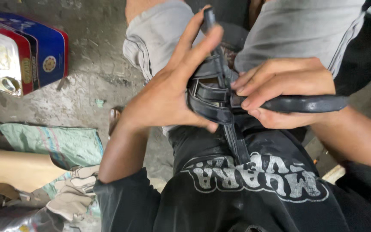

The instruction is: The person sits on the floor and repeatedly uses a heated tool to press and smooth the sole of a black shoe. They hold the shoe in their lap, apply the tool to the sole, and then place the shoe on a small burner to heat it before repeating the process.

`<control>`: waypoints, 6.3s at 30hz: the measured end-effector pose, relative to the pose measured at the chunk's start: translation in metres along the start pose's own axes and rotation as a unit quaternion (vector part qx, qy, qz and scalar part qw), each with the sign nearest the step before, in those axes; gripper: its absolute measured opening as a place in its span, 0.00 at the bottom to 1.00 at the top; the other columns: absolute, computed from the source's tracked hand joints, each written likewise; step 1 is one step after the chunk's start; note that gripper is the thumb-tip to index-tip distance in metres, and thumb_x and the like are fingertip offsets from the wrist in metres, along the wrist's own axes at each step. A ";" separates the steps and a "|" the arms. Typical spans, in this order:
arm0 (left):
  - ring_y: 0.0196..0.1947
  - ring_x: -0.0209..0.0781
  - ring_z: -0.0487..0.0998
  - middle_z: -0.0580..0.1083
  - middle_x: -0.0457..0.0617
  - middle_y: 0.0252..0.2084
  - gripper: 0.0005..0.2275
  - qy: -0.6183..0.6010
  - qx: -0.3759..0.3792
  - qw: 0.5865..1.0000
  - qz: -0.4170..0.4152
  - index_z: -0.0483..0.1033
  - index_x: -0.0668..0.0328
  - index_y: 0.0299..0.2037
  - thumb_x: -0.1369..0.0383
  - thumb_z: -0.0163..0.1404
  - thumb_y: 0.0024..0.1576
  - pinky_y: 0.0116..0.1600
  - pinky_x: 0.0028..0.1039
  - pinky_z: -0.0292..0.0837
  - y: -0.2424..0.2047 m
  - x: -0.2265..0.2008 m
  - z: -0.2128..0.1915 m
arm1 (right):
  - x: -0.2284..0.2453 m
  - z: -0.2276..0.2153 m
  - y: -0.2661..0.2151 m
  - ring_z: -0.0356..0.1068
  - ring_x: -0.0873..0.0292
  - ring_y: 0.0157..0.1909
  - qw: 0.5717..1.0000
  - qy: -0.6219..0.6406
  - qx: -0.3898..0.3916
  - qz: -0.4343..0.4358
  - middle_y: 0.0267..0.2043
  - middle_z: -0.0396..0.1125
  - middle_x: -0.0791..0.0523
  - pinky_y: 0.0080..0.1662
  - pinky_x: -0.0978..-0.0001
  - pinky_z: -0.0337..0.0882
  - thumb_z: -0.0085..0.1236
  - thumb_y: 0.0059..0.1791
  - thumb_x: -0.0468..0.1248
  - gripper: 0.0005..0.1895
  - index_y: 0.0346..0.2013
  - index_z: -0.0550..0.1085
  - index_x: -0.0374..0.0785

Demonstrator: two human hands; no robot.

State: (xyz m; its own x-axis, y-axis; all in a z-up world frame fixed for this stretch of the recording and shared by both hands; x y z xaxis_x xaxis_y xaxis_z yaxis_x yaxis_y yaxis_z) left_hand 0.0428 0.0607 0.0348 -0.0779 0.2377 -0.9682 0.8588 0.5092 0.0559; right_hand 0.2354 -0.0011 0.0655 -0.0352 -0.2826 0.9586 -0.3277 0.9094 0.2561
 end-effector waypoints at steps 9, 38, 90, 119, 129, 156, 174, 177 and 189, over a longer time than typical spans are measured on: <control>0.69 0.44 0.67 0.50 0.51 0.80 0.47 -0.198 -0.065 0.966 -0.155 0.47 0.52 0.78 0.58 0.71 0.54 0.72 0.32 0.72 0.000 0.002 -0.001 | -0.006 -0.002 -0.013 0.78 0.55 0.40 0.997 -0.011 -0.039 0.058 0.39 0.73 0.48 0.43 0.70 0.77 0.65 0.43 0.31 0.05 0.33 0.78 0.35; 0.70 0.35 0.63 0.55 0.43 0.73 0.32 -0.090 -0.073 0.993 0.016 0.55 0.49 0.73 0.63 0.64 0.66 0.72 0.26 0.68 0.021 -0.016 -0.012 | 0.031 -0.040 0.030 0.78 0.53 0.44 0.997 -0.053 0.052 0.027 0.39 0.73 0.46 0.46 0.69 0.79 0.64 0.41 0.29 0.08 0.34 0.77 0.33; 0.67 0.36 0.67 0.64 0.46 0.71 0.26 -0.202 -0.081 0.975 -0.038 0.66 0.54 0.70 0.68 0.66 0.64 0.69 0.26 0.69 0.021 0.002 0.026 | 0.022 -0.027 -0.011 0.78 0.47 0.45 0.994 -0.088 -0.054 -0.038 0.39 0.71 0.47 0.50 0.61 0.80 0.64 0.44 0.29 0.06 0.34 0.76 0.31; 0.57 0.40 0.72 0.73 0.46 0.54 0.26 -0.022 -0.107 0.992 0.066 0.76 0.50 0.57 0.54 0.68 0.50 0.62 0.29 0.68 0.034 -0.060 0.009 | 0.075 -0.034 0.012 0.79 0.51 0.41 0.988 -0.123 0.034 -0.081 0.37 0.72 0.48 0.46 0.63 0.81 0.66 0.45 0.31 0.05 0.31 0.76 0.39; 0.47 0.35 0.73 0.73 0.44 0.52 0.35 -0.110 -0.086 0.990 -0.009 0.66 0.54 0.71 0.48 0.65 0.59 0.57 0.22 0.69 0.032 0.009 0.021 | -0.003 -0.021 -0.028 0.79 0.52 0.44 0.997 0.021 -0.069 0.036 0.42 0.72 0.48 0.50 0.67 0.81 0.64 0.46 0.30 0.06 0.37 0.77 0.33; 0.57 0.42 0.71 0.73 0.41 0.50 0.29 -0.018 -0.034 0.997 0.074 0.76 0.45 0.62 0.50 0.64 0.51 0.66 0.35 0.62 0.008 0.014 0.066 | -0.008 0.001 -0.065 0.78 0.51 0.47 0.996 0.066 -0.010 0.063 0.39 0.74 0.51 0.53 0.61 0.79 0.65 0.44 0.31 0.05 0.33 0.77 0.39; 0.60 0.35 0.74 0.79 0.34 0.53 0.27 -0.053 0.037 0.998 -0.011 0.74 0.37 0.65 0.48 0.60 0.55 0.72 0.35 0.61 -0.014 0.028 0.100 | -0.020 0.010 -0.093 0.79 0.55 0.39 0.991 0.066 0.029 0.109 0.37 0.74 0.51 0.43 0.68 0.79 0.66 0.41 0.29 0.09 0.35 0.78 0.39; 0.64 0.38 0.73 0.77 0.39 0.60 0.37 -0.042 0.014 0.998 -0.038 0.65 0.42 0.71 0.43 0.62 0.51 0.74 0.36 0.60 -0.011 0.024 0.091 | -0.017 0.009 -0.087 0.80 0.58 0.38 0.990 0.083 0.061 0.102 0.38 0.74 0.50 0.41 0.71 0.78 0.67 0.42 0.30 0.09 0.36 0.79 0.39; 0.67 0.42 0.70 0.77 0.42 0.60 0.47 0.017 0.030 0.997 -0.063 0.59 0.53 0.74 0.42 0.68 0.46 0.75 0.40 0.56 0.003 0.014 0.094 | -0.031 -0.007 -0.075 0.76 0.60 0.39 0.938 0.017 0.121 0.326 0.40 0.75 0.54 0.37 0.72 0.75 0.66 0.44 0.33 0.12 0.41 0.83 0.37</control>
State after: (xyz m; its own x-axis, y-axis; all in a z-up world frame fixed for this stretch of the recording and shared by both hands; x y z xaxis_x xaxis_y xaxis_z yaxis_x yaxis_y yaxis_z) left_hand 0.0918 -0.0121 -0.0016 -0.2033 0.2032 -0.9578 0.8695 0.4872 -0.0812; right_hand 0.2679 -0.0582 0.0178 -0.2741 0.3219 0.9062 -0.4524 0.7884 -0.4169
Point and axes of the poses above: each hand's wrist, its own y-axis towards the middle knuckle, its own z-axis out of the palm, x = y × z, the point moved 6 cm from there along y, towards the middle knuckle
